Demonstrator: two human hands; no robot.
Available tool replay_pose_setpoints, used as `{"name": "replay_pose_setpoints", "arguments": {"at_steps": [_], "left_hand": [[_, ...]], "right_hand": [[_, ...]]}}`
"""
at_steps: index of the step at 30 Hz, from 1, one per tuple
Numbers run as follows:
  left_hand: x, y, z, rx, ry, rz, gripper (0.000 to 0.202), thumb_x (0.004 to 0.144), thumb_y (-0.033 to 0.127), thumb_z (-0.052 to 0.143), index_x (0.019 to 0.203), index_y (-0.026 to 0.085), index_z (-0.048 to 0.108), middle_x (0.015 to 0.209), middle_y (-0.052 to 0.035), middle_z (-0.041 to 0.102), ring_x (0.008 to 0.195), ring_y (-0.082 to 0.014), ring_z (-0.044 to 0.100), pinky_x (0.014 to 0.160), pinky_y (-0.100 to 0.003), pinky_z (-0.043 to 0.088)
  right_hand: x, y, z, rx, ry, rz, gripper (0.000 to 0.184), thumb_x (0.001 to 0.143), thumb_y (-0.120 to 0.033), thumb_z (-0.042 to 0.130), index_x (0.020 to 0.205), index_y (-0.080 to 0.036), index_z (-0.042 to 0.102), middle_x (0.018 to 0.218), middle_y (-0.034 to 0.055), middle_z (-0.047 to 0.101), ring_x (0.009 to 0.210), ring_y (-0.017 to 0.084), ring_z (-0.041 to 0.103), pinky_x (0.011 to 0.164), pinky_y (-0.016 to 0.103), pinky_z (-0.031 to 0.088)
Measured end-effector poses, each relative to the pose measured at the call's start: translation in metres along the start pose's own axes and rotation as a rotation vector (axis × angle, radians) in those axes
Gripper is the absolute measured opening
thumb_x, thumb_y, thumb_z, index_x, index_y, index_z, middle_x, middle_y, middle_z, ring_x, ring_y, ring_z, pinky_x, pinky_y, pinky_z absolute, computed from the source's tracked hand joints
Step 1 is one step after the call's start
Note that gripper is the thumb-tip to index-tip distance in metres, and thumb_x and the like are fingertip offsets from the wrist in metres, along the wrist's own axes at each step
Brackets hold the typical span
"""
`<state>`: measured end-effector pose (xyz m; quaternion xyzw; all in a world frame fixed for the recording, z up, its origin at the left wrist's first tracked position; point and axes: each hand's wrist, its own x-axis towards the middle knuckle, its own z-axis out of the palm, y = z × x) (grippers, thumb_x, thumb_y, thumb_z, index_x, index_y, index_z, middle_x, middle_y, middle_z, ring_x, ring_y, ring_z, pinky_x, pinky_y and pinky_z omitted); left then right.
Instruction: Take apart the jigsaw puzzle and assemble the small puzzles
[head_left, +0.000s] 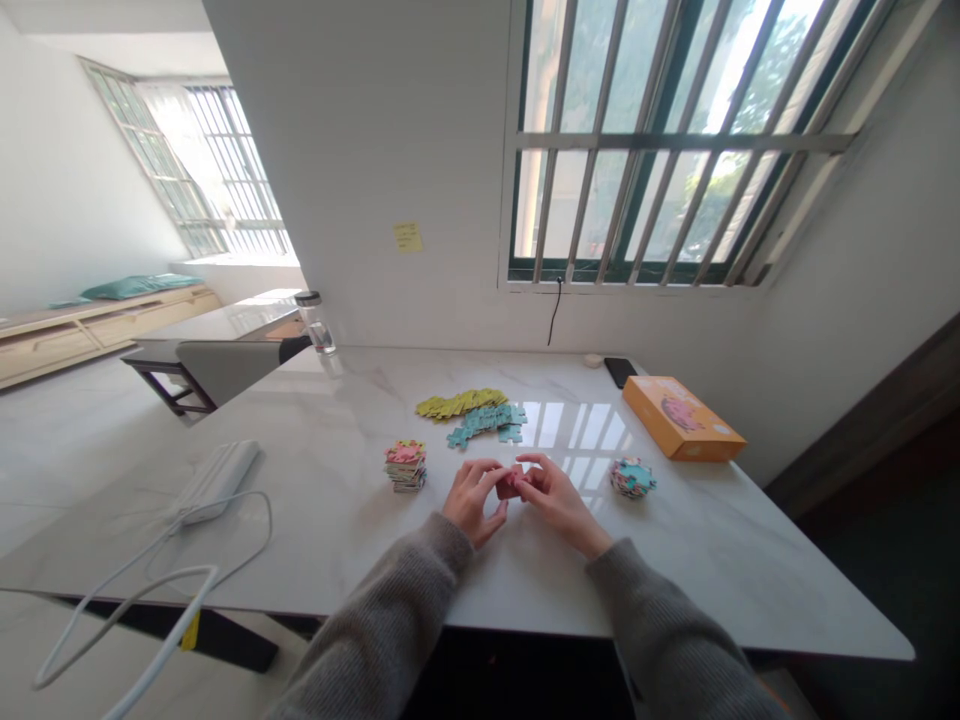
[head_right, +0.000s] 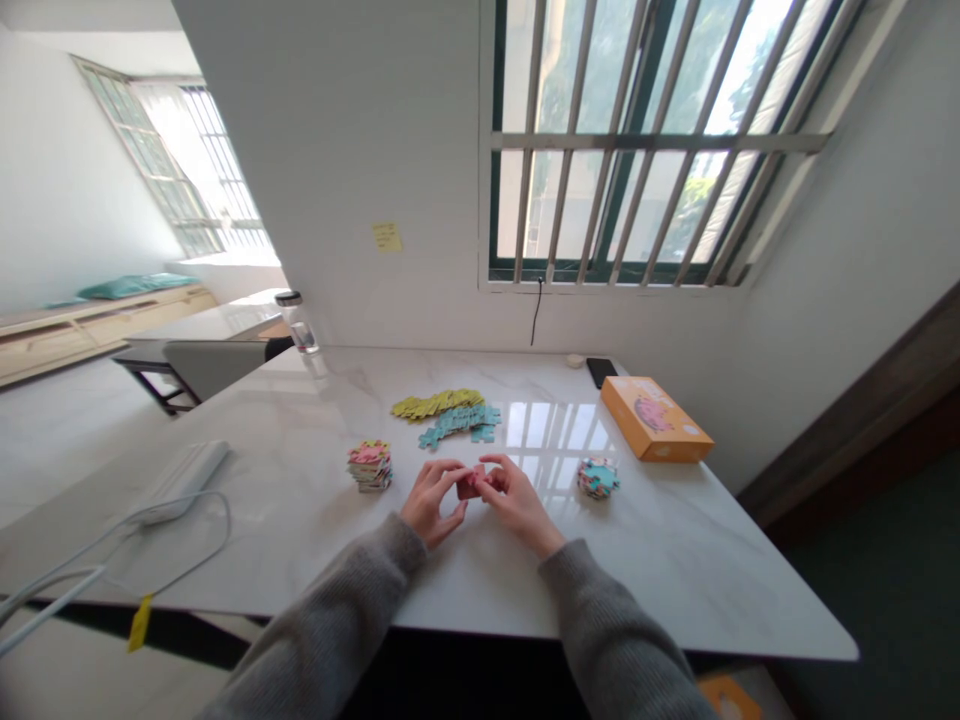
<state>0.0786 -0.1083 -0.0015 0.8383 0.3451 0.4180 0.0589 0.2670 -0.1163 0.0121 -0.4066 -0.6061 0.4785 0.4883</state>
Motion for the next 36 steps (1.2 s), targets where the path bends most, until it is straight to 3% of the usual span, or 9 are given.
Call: {"name": "replay_pose_setpoints", "arguments": {"at_steps": [5,9,13,17,22,27,32,36], "left_hand": [[-0.004,0.004,-0.019,0.117,0.027,0.016,0.048,0.067,0.008,0.058,0.113,0.021,0.059,0.117,-0.0077,0.064,0.109,-0.0271,0.053,0.095,-0.042,0.043],[-0.004,-0.002,-0.061,0.185,0.1,-0.02,0.045,0.067,0.007,0.055,0.109,0.022,0.059,0.12,-0.0055,0.064,0.113,-0.0259,0.053,0.101,-0.042,0.039],[0.0,-0.029,-0.106,0.266,0.183,-0.139,0.036,0.068,0.009,0.052,0.101,0.022,0.061,0.115,-0.0051,0.066,0.109,-0.0253,0.054,0.099,-0.042,0.04],[-0.001,-0.061,-0.127,0.344,0.102,-0.219,0.033,0.069,0.012,0.051,0.098,0.022,0.062,0.112,-0.0045,0.067,0.107,-0.0267,0.054,0.095,-0.043,0.04],[-0.01,-0.085,-0.125,0.336,0.043,-0.264,0.031,0.069,0.015,0.05,0.097,0.021,0.062,0.112,-0.0052,0.067,0.108,-0.0266,0.053,0.096,-0.043,0.04],[-0.012,-0.088,-0.126,0.309,0.038,-0.252,0.033,0.069,0.013,0.048,0.098,0.02,0.062,0.117,-0.0064,0.065,0.11,-0.0266,0.053,0.1,-0.044,0.041],[-0.006,-0.052,-0.118,0.338,0.135,-0.1,0.037,0.069,0.009,0.049,0.103,0.021,0.06,0.126,-0.0085,0.058,0.121,-0.0286,0.048,0.105,-0.046,0.039],[0.002,-0.015,-0.073,0.227,0.015,0.008,0.035,0.076,0.011,0.051,0.108,0.022,0.057,0.119,-0.0081,0.06,0.117,-0.0256,0.051,0.105,-0.043,0.039]], "right_hand": [[0.0,0.001,-0.004,-0.008,0.125,-0.036,0.049,0.091,-0.047,0.052,0.13,-0.02,0.041,0.072,-0.0025,0.059,0.065,0.014,0.055,0.068,0.031,0.046],[0.001,0.011,-0.007,-0.111,0.105,-0.053,0.046,0.093,-0.043,0.048,0.132,-0.02,0.04,0.074,-0.0025,0.057,0.068,0.015,0.056,0.068,0.03,0.046],[0.001,0.016,-0.006,-0.256,0.02,-0.069,0.044,0.093,-0.038,0.047,0.133,-0.021,0.04,0.074,-0.003,0.054,0.07,0.015,0.056,0.07,0.03,0.045],[0.0,0.014,-0.005,-0.323,-0.001,-0.063,0.042,0.093,-0.034,0.046,0.132,-0.02,0.041,0.073,-0.0034,0.053,0.067,0.014,0.053,0.067,0.029,0.043],[0.0,0.015,-0.005,-0.349,-0.001,-0.071,0.046,0.093,-0.033,0.045,0.136,-0.02,0.037,0.074,-0.0034,0.054,0.064,0.013,0.05,0.064,0.028,0.042],[0.0,0.019,-0.005,-0.355,0.002,-0.077,0.048,0.094,-0.031,0.045,0.139,-0.02,0.035,0.074,-0.0037,0.054,0.064,0.013,0.05,0.065,0.027,0.042],[-0.001,0.014,-0.004,-0.367,0.006,-0.079,0.047,0.092,-0.03,0.046,0.138,-0.019,0.037,0.073,-0.0041,0.052,0.063,0.013,0.048,0.064,0.027,0.041],[0.0,0.011,-0.005,-0.397,0.055,-0.098,0.045,0.091,-0.031,0.046,0.134,-0.02,0.042,0.075,-0.0028,0.054,0.063,0.014,0.05,0.064,0.027,0.042]]}}
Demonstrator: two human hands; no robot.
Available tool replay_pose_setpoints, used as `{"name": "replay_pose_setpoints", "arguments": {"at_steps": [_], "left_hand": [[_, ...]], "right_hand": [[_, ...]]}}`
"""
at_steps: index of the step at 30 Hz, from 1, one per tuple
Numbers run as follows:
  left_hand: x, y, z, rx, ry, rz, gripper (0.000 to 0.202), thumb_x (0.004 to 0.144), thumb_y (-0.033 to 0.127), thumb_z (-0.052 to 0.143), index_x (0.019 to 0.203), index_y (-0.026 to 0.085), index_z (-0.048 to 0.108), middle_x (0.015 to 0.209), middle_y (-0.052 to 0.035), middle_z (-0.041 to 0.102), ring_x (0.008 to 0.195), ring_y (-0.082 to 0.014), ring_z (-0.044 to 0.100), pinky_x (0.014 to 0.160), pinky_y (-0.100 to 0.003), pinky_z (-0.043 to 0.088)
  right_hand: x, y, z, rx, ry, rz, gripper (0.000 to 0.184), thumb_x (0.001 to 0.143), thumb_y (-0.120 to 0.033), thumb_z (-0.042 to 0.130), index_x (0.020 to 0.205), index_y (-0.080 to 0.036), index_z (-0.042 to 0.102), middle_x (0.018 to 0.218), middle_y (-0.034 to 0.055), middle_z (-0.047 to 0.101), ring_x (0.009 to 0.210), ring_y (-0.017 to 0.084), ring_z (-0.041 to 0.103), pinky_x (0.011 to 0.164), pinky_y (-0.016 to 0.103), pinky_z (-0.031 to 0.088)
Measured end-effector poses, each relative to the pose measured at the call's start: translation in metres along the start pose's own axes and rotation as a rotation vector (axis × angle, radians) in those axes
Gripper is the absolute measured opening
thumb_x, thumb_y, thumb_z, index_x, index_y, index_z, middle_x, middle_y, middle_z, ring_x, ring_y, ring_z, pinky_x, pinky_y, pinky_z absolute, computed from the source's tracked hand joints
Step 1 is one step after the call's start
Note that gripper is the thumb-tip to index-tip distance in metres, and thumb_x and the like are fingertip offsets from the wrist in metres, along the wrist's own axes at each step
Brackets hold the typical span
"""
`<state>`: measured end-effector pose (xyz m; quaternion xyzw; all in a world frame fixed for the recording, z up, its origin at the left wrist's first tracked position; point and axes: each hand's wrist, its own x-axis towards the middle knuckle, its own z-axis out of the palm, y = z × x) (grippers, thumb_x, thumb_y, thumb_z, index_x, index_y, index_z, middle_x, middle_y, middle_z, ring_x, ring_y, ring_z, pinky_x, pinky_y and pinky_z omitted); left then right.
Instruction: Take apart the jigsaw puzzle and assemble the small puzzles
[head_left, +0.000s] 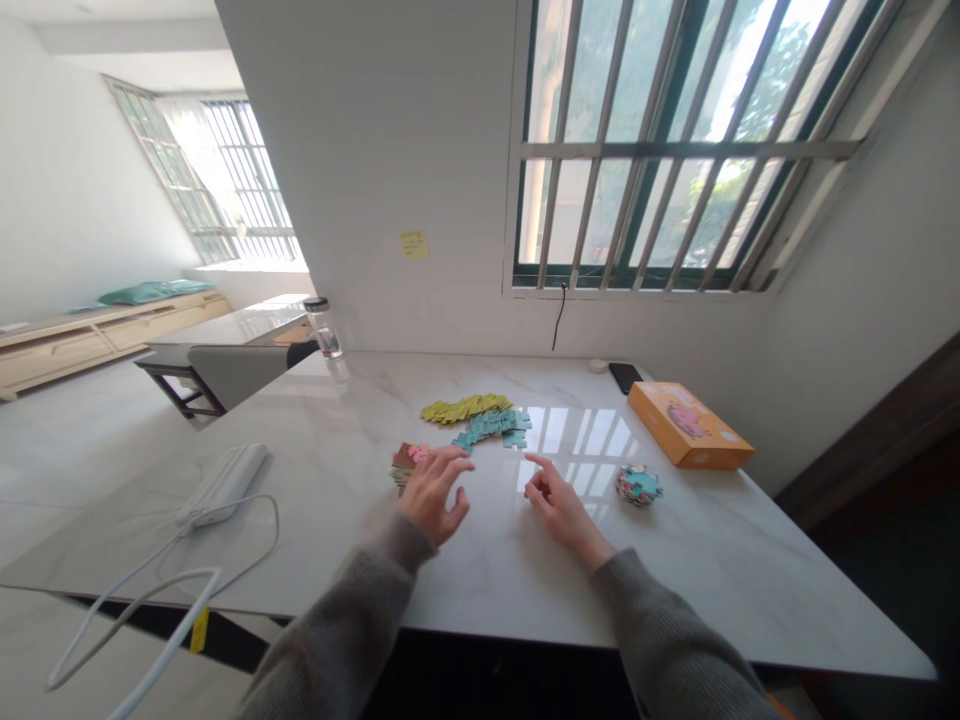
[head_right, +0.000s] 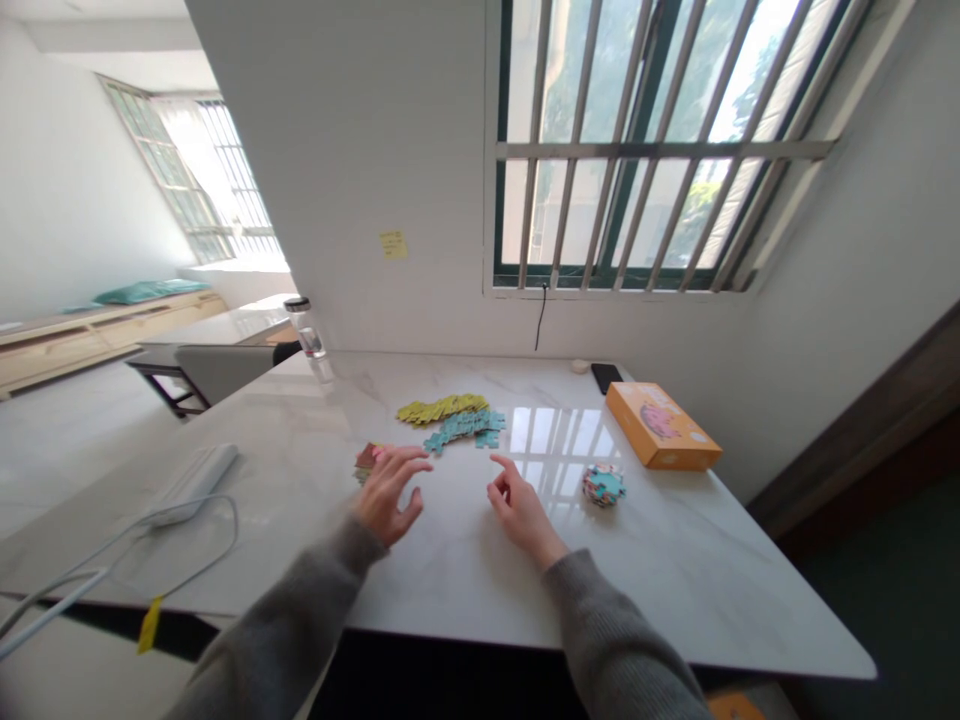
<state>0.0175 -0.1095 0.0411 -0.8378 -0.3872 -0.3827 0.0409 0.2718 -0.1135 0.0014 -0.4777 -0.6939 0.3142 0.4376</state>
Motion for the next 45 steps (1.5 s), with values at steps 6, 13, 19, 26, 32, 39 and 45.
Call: {"name": "replay_pose_setpoints", "arguments": {"at_steps": [6,13,19,26,32,39,45], "left_hand": [[0.036,0.009,0.08,0.194,-0.198,-0.309,0.061,0.074,0.026,0.061,0.133,0.018,0.049,0.139,-0.0182,0.045,0.131,-0.0359,0.037,0.112,-0.056,0.025],[0.084,-0.015,0.121,0.251,-0.317,-0.544,0.065,0.084,0.042,0.054,0.145,0.028,0.037,0.153,-0.0134,0.031,0.142,-0.0366,0.02,0.112,-0.066,0.011],[0.087,-0.02,0.137,0.202,-0.348,-0.582,0.06,0.087,0.048,0.048,0.144,0.034,0.037,0.155,-0.0084,0.032,0.142,-0.0346,0.02,0.111,-0.066,0.014],[0.08,-0.02,0.129,0.154,-0.323,-0.531,0.047,0.086,0.047,0.054,0.13,0.033,0.05,0.143,-0.0071,0.045,0.13,-0.0321,0.033,0.11,-0.063,0.018],[0.08,-0.023,0.125,0.122,-0.312,-0.515,0.031,0.085,0.042,0.06,0.113,0.029,0.056,0.128,-0.0072,0.052,0.123,-0.0295,0.041,0.107,-0.06,0.024],[0.082,-0.028,0.126,0.072,-0.282,-0.487,0.028,0.082,0.019,0.056,0.109,0.024,0.059,0.124,-0.0077,0.058,0.116,-0.0286,0.049,0.106,-0.053,0.03],[0.072,-0.023,0.118,0.006,-0.289,-0.46,0.043,0.076,0.008,0.055,0.118,0.019,0.058,0.112,-0.0081,0.067,0.104,-0.0241,0.058,0.093,-0.035,0.046]], "right_hand": [[0.003,0.002,-0.007,-0.092,0.134,0.01,0.038,0.09,-0.032,0.046,0.126,-0.019,0.051,0.075,-0.0008,0.056,0.062,0.014,0.05,0.061,0.027,0.041],[0.006,0.008,-0.015,-0.17,0.254,0.022,0.035,0.09,-0.03,0.044,0.121,-0.017,0.055,0.074,0.0,0.058,0.063,0.016,0.053,0.064,0.028,0.042],[0.006,0.006,-0.015,-0.19,0.249,0.022,0.035,0.09,-0.03,0.044,0.12,-0.018,0.056,0.072,-0.0001,0.057,0.062,0.016,0.052,0.063,0.028,0.043],[0.007,0.006,-0.012,-0.178,0.209,0.026,0.033,0.089,-0.029,0.044,0.118,-0.019,0.057,0.072,-0.0006,0.056,0.058,0.014,0.048,0.059,0.027,0.041],[0.009,0.011,-0.005,-0.139,0.128,0.015,0.033,0.089,-0.028,0.045,0.119,-0.019,0.056,0.074,-0.0013,0.055,0.057,0.013,0.049,0.058,0.025,0.041],[0.009,0.011,-0.007,-0.158,0.13,-0.003,0.033,0.089,-0.027,0.045,0.119,-0.019,0.056,0.073,-0.0013,0.056,0.059,0.014,0.05,0.059,0.026,0.042],[0.009,0.01,-0.01,-0.154,0.145,-0.013,0.033,0.089,-0.028,0.045,0.119,-0.02,0.056,0.074,-0.0001,0.058,0.061,0.015,0.052,0.059,0.027,0.042]]}}
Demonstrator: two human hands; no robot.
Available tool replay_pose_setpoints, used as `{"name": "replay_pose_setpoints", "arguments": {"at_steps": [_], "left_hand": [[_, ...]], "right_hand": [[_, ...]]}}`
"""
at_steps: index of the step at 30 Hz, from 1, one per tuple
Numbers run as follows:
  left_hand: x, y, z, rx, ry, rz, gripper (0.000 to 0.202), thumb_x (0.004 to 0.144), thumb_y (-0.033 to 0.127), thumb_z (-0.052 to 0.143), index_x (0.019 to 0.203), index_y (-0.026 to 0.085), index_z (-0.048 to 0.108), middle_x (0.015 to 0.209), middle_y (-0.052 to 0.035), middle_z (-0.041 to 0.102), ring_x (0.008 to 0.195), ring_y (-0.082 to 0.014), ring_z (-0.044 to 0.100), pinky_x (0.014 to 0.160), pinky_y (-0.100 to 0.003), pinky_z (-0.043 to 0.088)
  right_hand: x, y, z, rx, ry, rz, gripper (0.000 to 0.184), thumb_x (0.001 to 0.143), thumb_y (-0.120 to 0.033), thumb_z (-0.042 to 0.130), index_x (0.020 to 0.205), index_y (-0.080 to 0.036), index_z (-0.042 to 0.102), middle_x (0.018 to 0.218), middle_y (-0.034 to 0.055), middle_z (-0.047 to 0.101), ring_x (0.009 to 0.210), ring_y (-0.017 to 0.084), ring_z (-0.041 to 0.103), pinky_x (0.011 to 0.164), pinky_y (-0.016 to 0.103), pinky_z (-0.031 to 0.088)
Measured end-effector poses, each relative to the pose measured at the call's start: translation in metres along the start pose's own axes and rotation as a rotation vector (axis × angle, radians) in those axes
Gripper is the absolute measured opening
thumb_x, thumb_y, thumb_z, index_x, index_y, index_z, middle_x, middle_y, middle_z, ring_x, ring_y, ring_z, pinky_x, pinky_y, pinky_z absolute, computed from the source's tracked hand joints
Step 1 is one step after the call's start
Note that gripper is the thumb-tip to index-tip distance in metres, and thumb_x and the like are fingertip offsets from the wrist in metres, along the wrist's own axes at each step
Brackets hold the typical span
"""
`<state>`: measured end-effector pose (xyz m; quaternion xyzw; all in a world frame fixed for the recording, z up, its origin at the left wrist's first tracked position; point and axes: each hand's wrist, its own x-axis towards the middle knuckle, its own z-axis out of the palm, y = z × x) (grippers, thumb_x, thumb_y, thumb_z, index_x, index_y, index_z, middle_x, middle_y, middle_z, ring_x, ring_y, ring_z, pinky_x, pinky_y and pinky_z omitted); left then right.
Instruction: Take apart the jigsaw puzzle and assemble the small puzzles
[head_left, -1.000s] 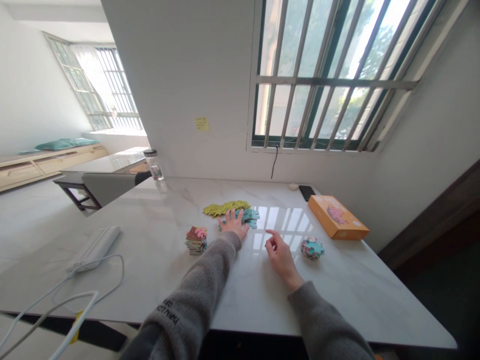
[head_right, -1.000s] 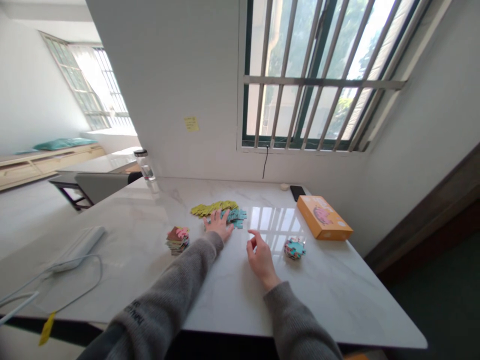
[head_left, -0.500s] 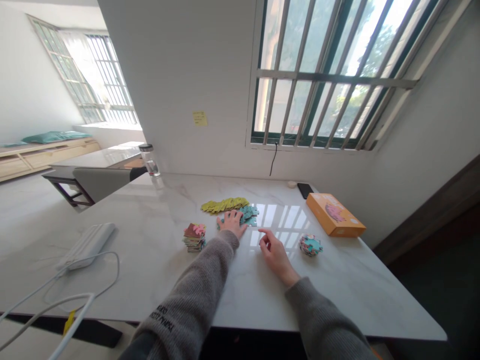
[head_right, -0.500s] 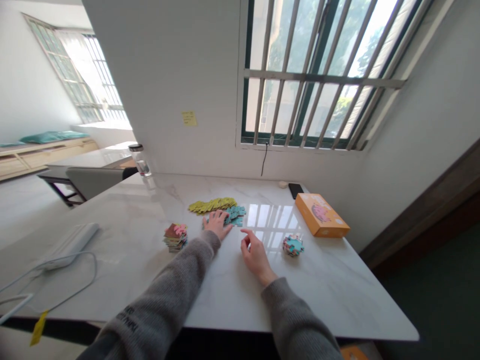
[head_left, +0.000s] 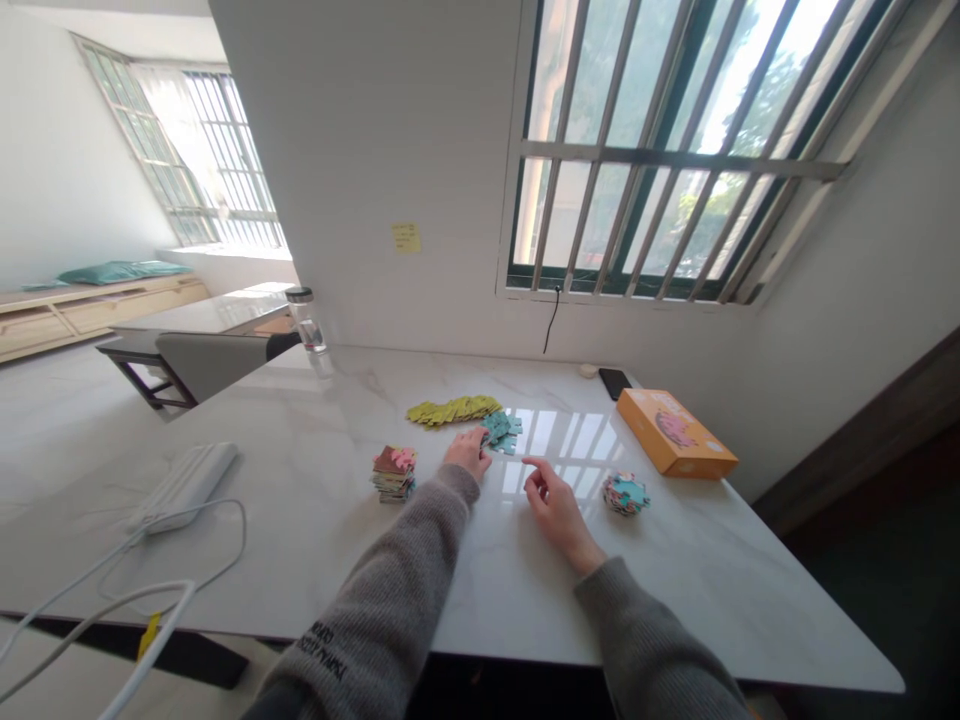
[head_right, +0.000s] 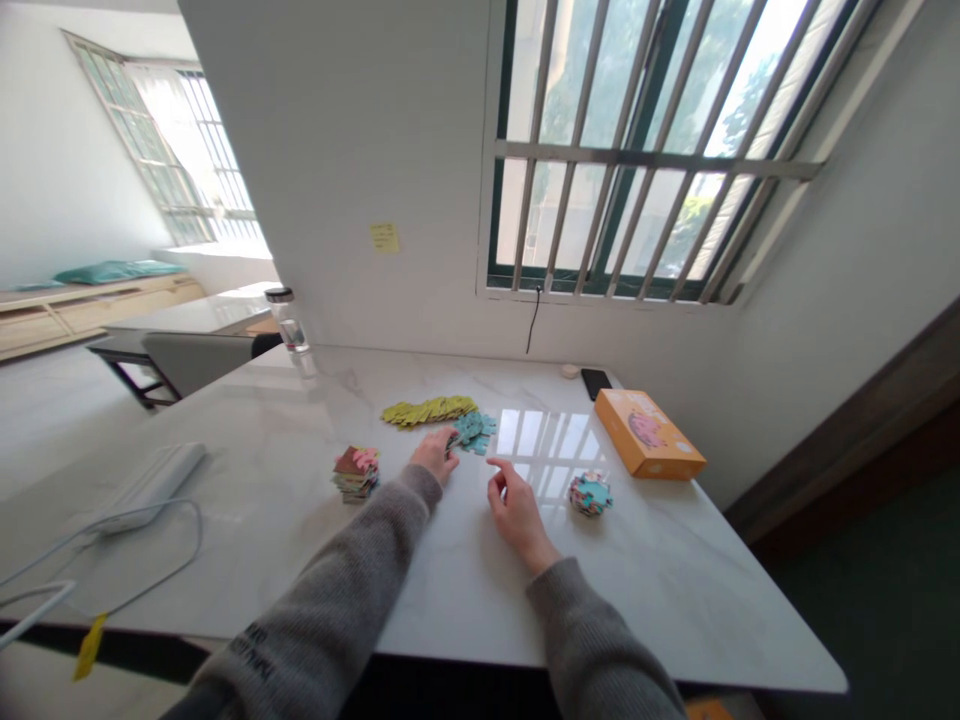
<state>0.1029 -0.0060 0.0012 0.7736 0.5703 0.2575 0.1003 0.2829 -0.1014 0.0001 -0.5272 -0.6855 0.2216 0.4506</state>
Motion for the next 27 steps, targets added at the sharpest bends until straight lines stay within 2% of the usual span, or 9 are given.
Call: {"name": "replay_pose_setpoints", "arguments": {"at_steps": [3,6,9,12,15,17,21,24,27], "left_hand": [[-0.021,0.004,-0.001,-0.072,0.002,0.03,0.043,0.073,0.007,0.055,0.114,0.021,0.06,0.104,-0.006,0.07,0.095,-0.0221,0.064,0.085,-0.032,0.05],[-0.042,0.008,-0.002,-0.335,0.033,0.114,0.042,0.069,0.006,0.056,0.108,0.021,0.061,0.096,-0.0028,0.07,0.086,-0.0183,0.066,0.083,-0.029,0.052],[-0.053,0.01,-0.004,-0.638,0.039,0.149,0.041,0.067,0.005,0.055,0.105,0.019,0.061,0.092,-0.0022,0.07,0.085,-0.0166,0.067,0.083,-0.027,0.053],[-0.052,0.012,-0.004,-0.792,0.017,0.117,0.037,0.068,0.007,0.057,0.103,0.017,0.06,0.092,-0.0033,0.069,0.088,-0.0176,0.067,0.084,-0.029,0.054],[-0.049,0.012,-0.001,-0.829,-0.044,0.095,0.035,0.069,0.008,0.059,0.102,0.016,0.06,0.092,-0.0037,0.07,0.086,-0.0183,0.067,0.084,-0.031,0.054],[-0.048,0.01,0.002,-0.821,-0.064,0.106,0.036,0.068,0.006,0.059,0.102,0.017,0.061,0.101,-0.0058,0.069,0.093,-0.02,0.066,0.089,-0.034,0.053],[-0.048,0.002,0.007,-0.676,-0.004,0.187,0.038,0.063,0.003,0.061,0.098,0.018,0.064,0.116,-0.0081,0.06,0.113,-0.0244,0.057,0.104,-0.041,0.045],[-0.047,-0.004,0.011,-0.692,-0.032,0.208,0.044,0.063,0.003,0.062,0.105,0.018,0.065,0.111,-0.0076,0.055,0.099,-0.0205,0.06,0.095,-0.039,0.051],[-0.046,-0.007,0.017,-0.846,-0.1,0.166,0.05,0.068,0.006,0.064,0.116,0.019,0.059,0.112,-0.0075,0.056,0.09,-0.0164,0.061,0.084,-0.033,0.054]], "right_hand": [[0.0,-0.001,-0.001,-0.005,0.01,-0.003,0.032,0.09,-0.029,0.045,0.119,-0.02,0.056,0.074,-0.0003,0.057,0.061,0.015,0.051,0.059,0.027,0.041],[0.0,-0.002,-0.001,-0.004,0.006,-0.002,0.032,0.09,-0.028,0.044,0.119,-0.019,0.056,0.075,-0.0002,0.057,0.061,0.015,0.051,0.059,0.027,0.041],[-0.001,-0.001,0.001,0.008,-0.021,-0.03,0.032,0.09,-0.027,0.046,0.12,-0.02,0.055,0.089,0.0041,0.063,0.074,0.017,0.057,0.065,0.028,0.044],[-0.003,-0.002,0.002,0.013,-0.069,-0.057,0.035,0.089,-0.027,0.05,0.124,-0.021,0.053,0.103,0.0069,0.065,0.091,0.02,0.061,0.075,0.032,0.046],[-0.003,-0.002,0.003,0.005,-0.092,-0.047,0.034,0.089,-0.027,0.052,0.122,-0.022,0.053,0.102,0.0062,0.068,0.095,0.021,0.062,0.081,0.034,0.045],[-0.002,-0.001,0.004,0.013,-0.092,-0.043,0.027,0.088,-0.026,0.053,0.114,-0.021,0.056,0.1,0.0056,0.07,0.093,0.021,0.062,0.081,0.034,0.044],[0.0,0.003,0.007,0.0,-0.086,-0.014,0.011,0.085,-0.026,0.055,0.093,-0.02,0.058,0.091,0.0041,0.069,0.085,0.02,0.062,0.076,0.032,0.045],[0.002,0.006,0.009,-0.043,-0.084,-0.001,0.009,0.082,-0.026,0.057,0.087,-0.019,0.057,0.087,0.0044,0.067,0.083,0.02,0.061,0.075,0.033,0.045],[0.002,0.009,0.01,-0.003,-0.081,0.001,0.014,0.081,-0.025,0.057,0.094,-0.019,0.055,0.089,0.0041,0.068,0.086,0.02,0.062,0.079,0.034,0.046]]}}
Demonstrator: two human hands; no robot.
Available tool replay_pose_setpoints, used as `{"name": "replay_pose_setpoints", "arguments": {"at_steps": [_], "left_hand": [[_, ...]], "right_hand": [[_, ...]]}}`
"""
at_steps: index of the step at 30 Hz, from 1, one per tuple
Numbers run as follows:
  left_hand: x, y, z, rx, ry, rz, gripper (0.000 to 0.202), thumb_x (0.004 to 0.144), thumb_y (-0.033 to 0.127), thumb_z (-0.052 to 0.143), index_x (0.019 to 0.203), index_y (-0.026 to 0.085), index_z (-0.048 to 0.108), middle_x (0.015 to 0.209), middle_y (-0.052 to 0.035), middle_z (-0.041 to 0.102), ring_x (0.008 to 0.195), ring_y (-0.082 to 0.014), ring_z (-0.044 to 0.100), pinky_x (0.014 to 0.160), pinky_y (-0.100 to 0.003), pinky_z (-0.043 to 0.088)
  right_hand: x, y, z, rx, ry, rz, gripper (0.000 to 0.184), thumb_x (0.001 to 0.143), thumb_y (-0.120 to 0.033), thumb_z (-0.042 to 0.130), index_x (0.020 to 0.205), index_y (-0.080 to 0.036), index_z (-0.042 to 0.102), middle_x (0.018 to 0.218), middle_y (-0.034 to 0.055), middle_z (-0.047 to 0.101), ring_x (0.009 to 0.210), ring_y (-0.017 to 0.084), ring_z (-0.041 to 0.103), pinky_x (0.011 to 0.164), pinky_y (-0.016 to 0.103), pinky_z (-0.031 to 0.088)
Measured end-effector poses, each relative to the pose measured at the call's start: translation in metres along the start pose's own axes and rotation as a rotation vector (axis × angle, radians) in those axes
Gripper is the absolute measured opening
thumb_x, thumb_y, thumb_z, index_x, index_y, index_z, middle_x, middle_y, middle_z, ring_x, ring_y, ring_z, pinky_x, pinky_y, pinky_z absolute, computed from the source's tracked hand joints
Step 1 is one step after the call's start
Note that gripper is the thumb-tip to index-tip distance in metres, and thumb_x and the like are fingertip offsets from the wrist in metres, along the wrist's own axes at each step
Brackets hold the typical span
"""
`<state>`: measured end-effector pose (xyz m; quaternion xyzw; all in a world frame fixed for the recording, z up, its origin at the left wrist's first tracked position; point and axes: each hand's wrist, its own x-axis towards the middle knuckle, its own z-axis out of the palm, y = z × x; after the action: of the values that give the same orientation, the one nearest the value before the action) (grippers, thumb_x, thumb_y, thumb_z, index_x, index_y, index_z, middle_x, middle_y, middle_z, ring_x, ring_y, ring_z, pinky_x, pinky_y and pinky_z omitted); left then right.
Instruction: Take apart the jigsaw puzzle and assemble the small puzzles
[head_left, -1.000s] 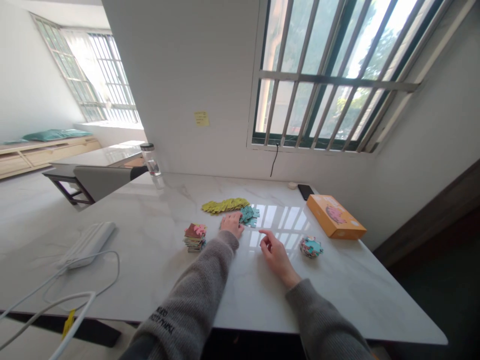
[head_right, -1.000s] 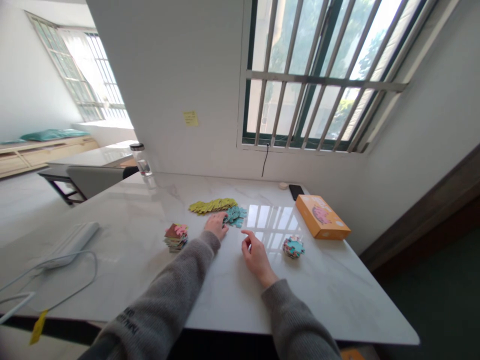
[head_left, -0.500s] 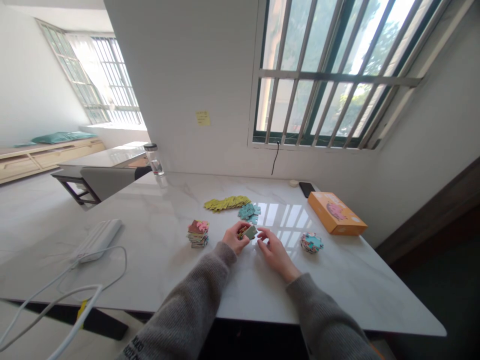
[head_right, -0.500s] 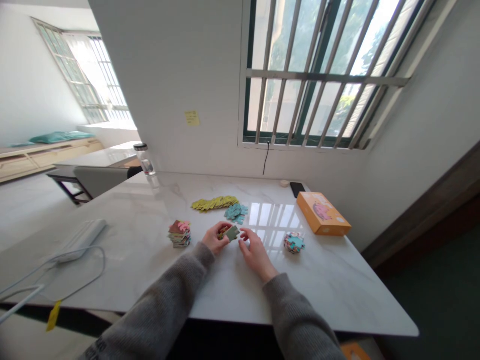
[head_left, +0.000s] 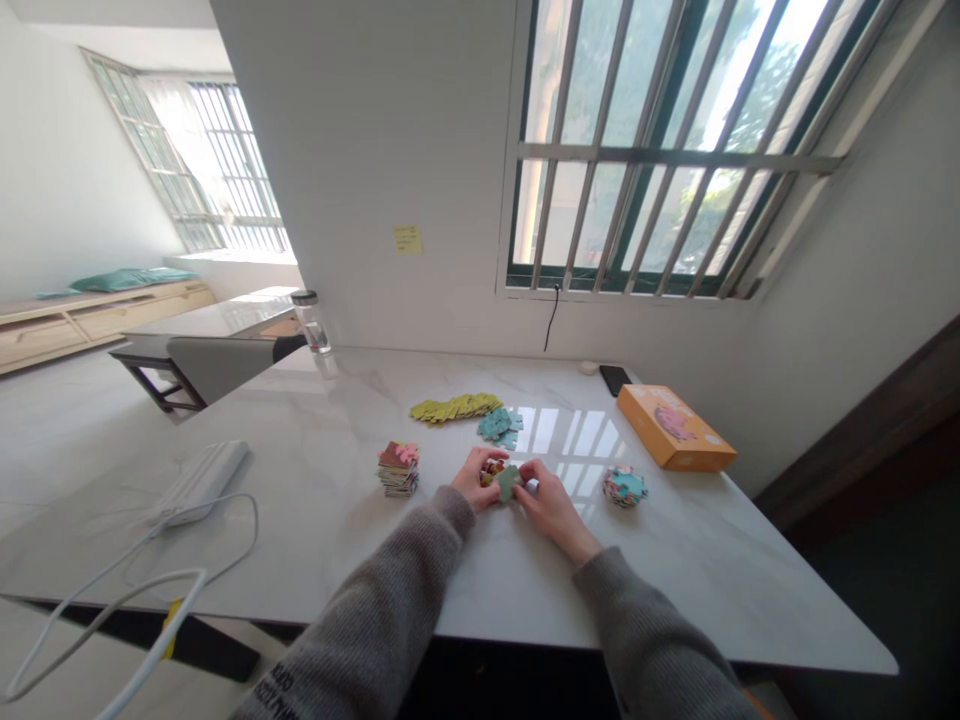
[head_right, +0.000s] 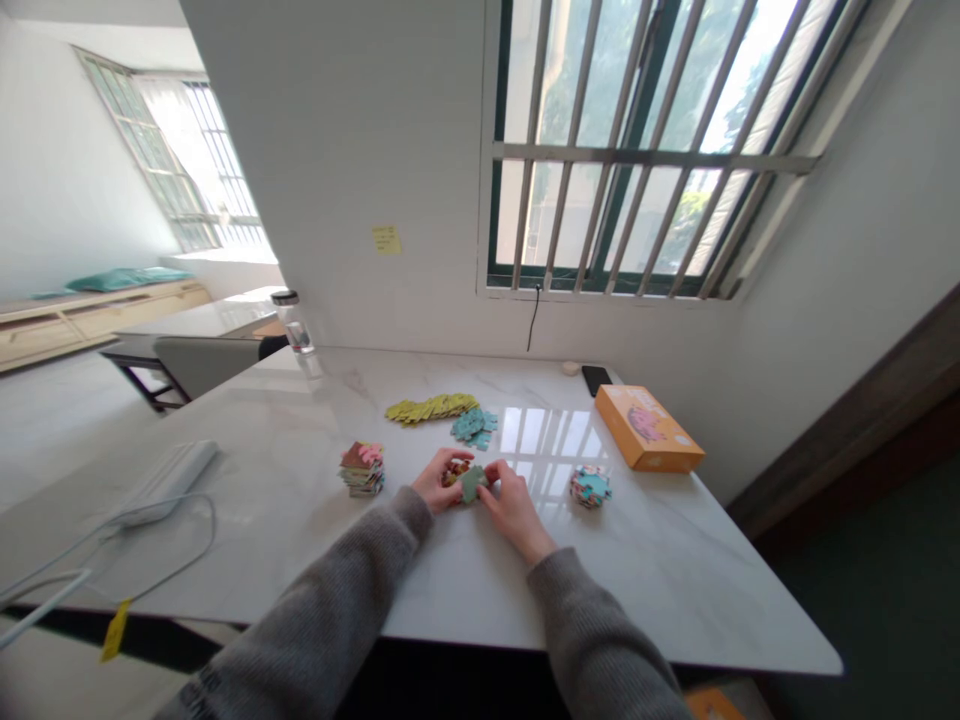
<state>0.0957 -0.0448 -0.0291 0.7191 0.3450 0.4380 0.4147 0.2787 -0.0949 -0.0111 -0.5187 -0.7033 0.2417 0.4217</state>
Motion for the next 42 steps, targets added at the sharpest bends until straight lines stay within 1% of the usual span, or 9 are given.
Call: {"name": "replay_pose_setpoints", "arguments": {"at_steps": [3,6,11,14,17,22,27,36,42], "left_hand": [[0.001,-0.006,0.002,-0.165,-0.032,-0.08,0.053,0.074,0.013,0.067,0.124,0.019,0.051,0.113,-0.0084,0.059,0.088,-0.0162,0.063,0.079,-0.031,0.055],[0.002,-0.01,0.004,-0.129,-0.039,-0.091,0.051,0.078,0.019,0.065,0.127,0.018,0.05,0.114,-0.0099,0.059,0.088,-0.017,0.064,0.082,-0.034,0.054],[-0.004,-0.005,0.003,0.333,-0.035,0.006,0.045,0.075,0.023,0.066,0.119,0.016,0.059,0.106,-0.0108,0.064,0.098,-0.0252,0.06,0.089,-0.041,0.05],[-0.009,-0.001,0.003,0.64,-0.051,0.048,0.053,0.069,0.031,0.073,0.12,0.02,0.061,0.109,-0.0105,0.064,0.102,-0.0305,0.056,0.092,-0.046,0.046],[-0.012,0.002,0.003,0.751,-0.091,0.04,0.061,0.069,0.034,0.074,0.126,0.022,0.058,0.115,-0.0104,0.064,0.105,-0.0319,0.055,0.091,-0.047,0.045],[-0.011,0.005,0.002,0.77,-0.114,0.051,0.052,0.075,0.034,0.069,0.125,0.022,0.059,0.116,-0.0099,0.063,0.107,-0.0304,0.054,0.093,-0.046,0.045],[-0.014,0.019,0.002,0.756,-0.021,0.104,0.06,0.069,0.039,0.075,0.124,0.02,0.058,0.119,-0.0117,0.056,0.111,-0.0308,0.051,0.095,-0.045,0.045],[-0.013,0.03,0.006,0.813,-0.015,-0.006,0.043,0.07,0.044,0.076,0.102,0.018,0.063,0.104,-0.0096,0.058,0.102,-0.0302,0.052,0.091,-0.045,0.044],[-0.009,0.027,0.003,0.626,0.073,0.083,0.039,0.068,0.032,0.076,0.101,0.02,0.059,0.102,-0.007,0.057,0.097,-0.0261,0.052,0.09,-0.042,0.045]], "right_hand": [[-0.001,0.001,0.0,0.043,-0.002,0.017,0.03,0.082,-0.024,0.056,0.112,-0.02,0.052,0.092,0.0035,0.069,0.083,0.019,0.063,0.077,0.032,0.046],[-0.001,0.001,-0.002,0.044,-0.014,0.027,0.038,0.085,-0.025,0.053,0.122,-0.021,0.052,0.091,0.003,0.069,0.074,0.018,0.062,0.071,0.03,0.046],[0.001,-0.001,-0.006,-0.209,0.032,0.069,0.032,0.088,-0.026,0.05,0.117,-0.021,0.063,0.085,0.0041,0.068,0.084,0.021,0.059,0.084,0.036,0.04],[0.002,0.0,-0.005,-0.346,0.037,0.102,0.033,0.09,-0.027,0.05,0.118,-0.02,0.065,0.088,0.0061,0.069,0.091,0.024,0.057,0.087,0.038,0.035],[0.001,0.0,-0.002,-0.432,0.039,0.087,0.031,0.09,-0.028,0.051,0.117,-0.02,0.066,0.096,0.008,0.069,0.096,0.025,0.055,0.086,0.036,0.033],[0.0,-0.002,-0.002,-0.498,0.047,0.07,0.03,0.09,-0.028,0.054,0.117,-0.021,0.065,0.103,0.0094,0.065,0.1,0.026,0.053,0.085,0.035,0.033],[-0.001,0.0,-0.007,-0.463,0.016,0.046,0.028,0.09,-0.029,0.054,0.116,-0.023,0.064,0.107,0.0086,0.064,0.103,0.025,0.053,0.086,0.035,0.035],[-0.003,0.003,-0.006,-0.45,0.015,0.019,0.026,0.089,-0.029,0.054,0.112,-0.025,0.065,0.104,0.0076,0.064,0.101,0.025,0.054,0.087,0.037,0.037],[-0.002,-0.002,-0.011,-0.225,0.153,0.0,0.033,0.09,-0.032,0.049,0.119,-0.02,0.06,0.102,0.0078,0.064,0.099,0.023,0.057,0.091,0.038,0.041]]}}
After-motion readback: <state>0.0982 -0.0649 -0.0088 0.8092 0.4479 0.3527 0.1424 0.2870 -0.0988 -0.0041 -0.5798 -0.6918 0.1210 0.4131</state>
